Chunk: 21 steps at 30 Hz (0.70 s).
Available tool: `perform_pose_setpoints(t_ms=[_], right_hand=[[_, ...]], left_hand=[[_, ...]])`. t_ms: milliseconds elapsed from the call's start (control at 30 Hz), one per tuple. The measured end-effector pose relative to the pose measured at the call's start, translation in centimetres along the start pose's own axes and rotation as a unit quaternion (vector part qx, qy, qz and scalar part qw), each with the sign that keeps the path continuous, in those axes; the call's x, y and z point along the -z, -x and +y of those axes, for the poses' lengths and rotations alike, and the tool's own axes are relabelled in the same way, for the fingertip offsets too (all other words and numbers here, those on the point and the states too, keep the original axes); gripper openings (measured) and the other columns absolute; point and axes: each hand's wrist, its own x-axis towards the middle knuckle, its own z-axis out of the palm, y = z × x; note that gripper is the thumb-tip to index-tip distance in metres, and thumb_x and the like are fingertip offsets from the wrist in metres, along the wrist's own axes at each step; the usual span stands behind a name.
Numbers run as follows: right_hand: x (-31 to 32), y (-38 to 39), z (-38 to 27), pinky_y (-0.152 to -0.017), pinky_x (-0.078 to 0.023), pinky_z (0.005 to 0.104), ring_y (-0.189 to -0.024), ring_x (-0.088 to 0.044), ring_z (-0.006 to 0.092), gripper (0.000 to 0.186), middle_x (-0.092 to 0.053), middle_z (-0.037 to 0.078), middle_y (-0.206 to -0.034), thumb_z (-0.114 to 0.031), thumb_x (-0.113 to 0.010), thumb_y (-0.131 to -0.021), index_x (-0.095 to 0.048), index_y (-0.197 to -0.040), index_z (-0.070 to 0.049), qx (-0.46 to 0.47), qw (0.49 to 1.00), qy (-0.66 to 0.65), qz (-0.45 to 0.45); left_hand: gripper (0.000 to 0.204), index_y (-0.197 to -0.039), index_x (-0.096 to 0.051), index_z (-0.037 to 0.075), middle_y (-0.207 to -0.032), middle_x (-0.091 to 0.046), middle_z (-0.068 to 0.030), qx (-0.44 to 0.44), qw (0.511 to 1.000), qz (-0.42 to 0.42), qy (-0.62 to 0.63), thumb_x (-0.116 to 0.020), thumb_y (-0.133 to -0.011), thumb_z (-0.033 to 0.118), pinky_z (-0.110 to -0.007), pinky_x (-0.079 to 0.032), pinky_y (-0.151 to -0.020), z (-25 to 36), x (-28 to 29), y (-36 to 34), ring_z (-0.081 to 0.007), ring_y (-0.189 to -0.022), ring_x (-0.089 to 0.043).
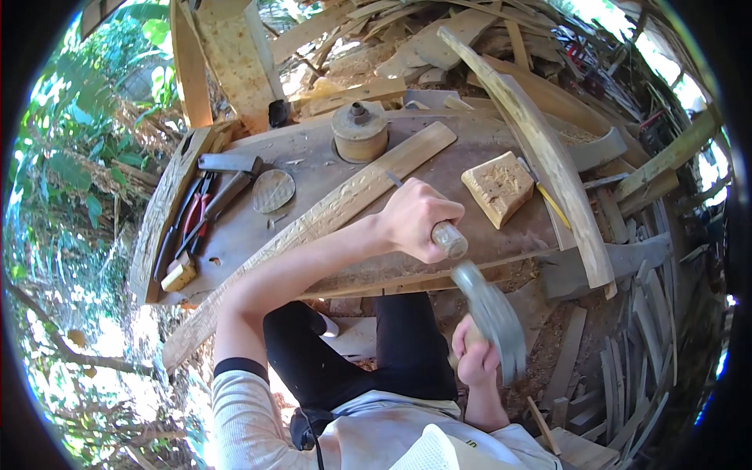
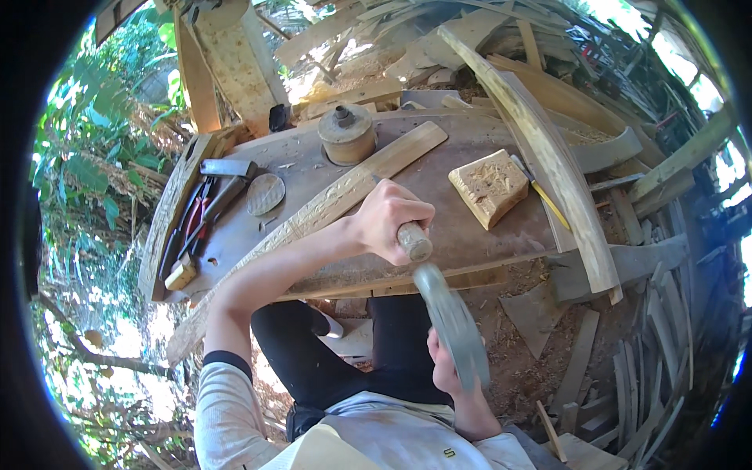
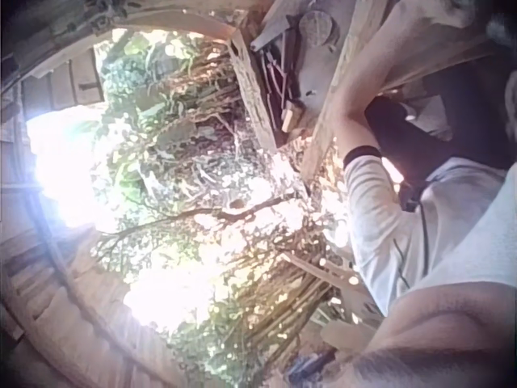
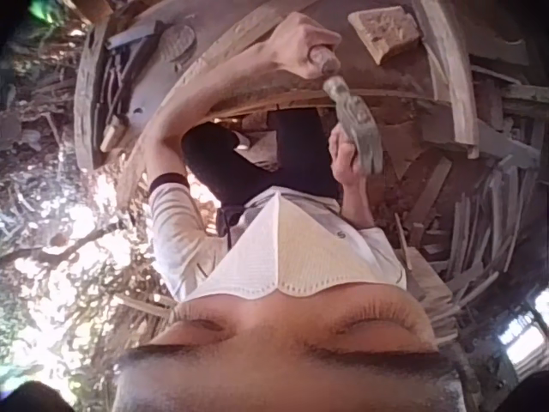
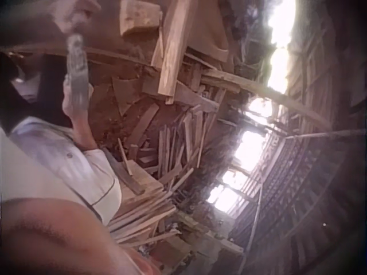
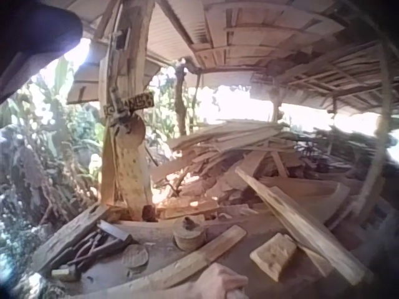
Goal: The person uses a hammer and a chisel to carve a long wooden plank on a workbench. They repeatedly strike the chisel to remove wood shavings, occasionally pausing to inspect the carved surface and adjust the plank's position.
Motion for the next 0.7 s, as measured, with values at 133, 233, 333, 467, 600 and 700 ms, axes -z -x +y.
perform_pose_setpoints(t_ms=[133, 233, 333, 467, 600, 700], right_hand=[[-0.6, 0.4, 0.8, -0.046, -0.033, 0.0286, -0.051, -0.045, 0.0149, 0.046, -0.046, 0.003, -0.064, -0.051, -0.042, -0.096, -0.049, -0.081, -0.008, 0.028, 1.000, 0.002, -0.003], [-1.3, -1.9, -1.3, -0.044, -0.032, 0.0262, -0.050, -0.040, 0.0110, 0.067, -0.046, 0.002, -0.068, -0.074, -0.039, -0.099, -0.048, -0.093, -0.008, -0.065, 0.997, -0.004, -0.050], [-2.4, -2.6, -2.1, -0.043, -0.034, 0.0261, -0.049, -0.041, 0.0110, 0.060, -0.046, 0.003, -0.069, -0.067, -0.038, -0.103, -0.048, -0.094, -0.008, 0.018, 0.997, -0.072, 0.012], [-1.9, -2.5, -0.2, -0.041, -0.034, 0.0246, -0.048, -0.043, 0.0115, 0.060, -0.044, 0.003, -0.068, -0.066, -0.040, -0.103, -0.047, -0.098, -0.006, -0.020, 0.998, -0.052, -0.013], [-3.5, -2.3, 1.1, -0.040, -0.035, 0.0244, -0.046, -0.042, 0.0122, 0.069, -0.046, 0.003, -0.065, -0.074, -0.043, -0.098, -0.047, -0.095, -0.005, 0.115, 0.973, -0.162, 0.119], [-2.7, -2.5, 1.7, -0.040, -0.034, 0.0252, -0.045, -0.042, 0.0126, 0.067, -0.046, 0.003, -0.064, -0.075, -0.041, -0.098, -0.046, -0.095, -0.008, 0.076, 0.992, -0.069, 0.069]], left_hand=[[0.020, -0.060, -0.047, 0.010, -0.051, -0.048, -0.0090, -0.005, 1.000, 0.008, 0.007, -0.065, -0.055, 0.019, -0.044, -0.038, -0.044, 0.2, -0.3, 0.0, -0.0338, -0.047, -0.051], [0.022, -0.059, -0.046, 0.010, -0.051, -0.048, -0.0092, -0.012, 1.000, -0.006, -0.026, -0.065, -0.056, 0.020, -0.045, -0.037, -0.044, -0.1, 0.0, 0.4, -0.0341, -0.047, -0.051], [0.024, -0.058, -0.044, 0.010, -0.051, -0.047, -0.0091, -0.002, 1.000, -0.004, -0.023, -0.065, -0.055, 0.021, -0.045, -0.037, -0.044, 0.2, 0.0, 0.3, -0.0347, -0.047, -0.050], [0.024, -0.058, -0.043, 0.010, -0.051, -0.046, -0.0085, -0.023, 0.999, 0.013, -0.017, -0.065, -0.054, 0.021, -0.044, -0.037, -0.043, -0.6, -0.5, 0.6, -0.0340, -0.046, -0.049], [0.026, -0.062, -0.049, 0.011, -0.054, -0.049, -0.0054, -0.045, 0.998, 0.010, -0.030, -0.067, -0.050, 0.024, -0.042, -0.040, -0.046, -1.4, -0.8, 1.1, -0.0301, -0.048, -0.053], [0.026, -0.059, -0.043, 0.010, -0.051, -0.044, -0.0083, -0.043, 0.998, 0.036, 0.002, -0.065, -0.052, 0.021, -0.045, -0.037, -0.043, -0.8, -1.1, 1.2, -0.0334, -0.046, -0.049]])
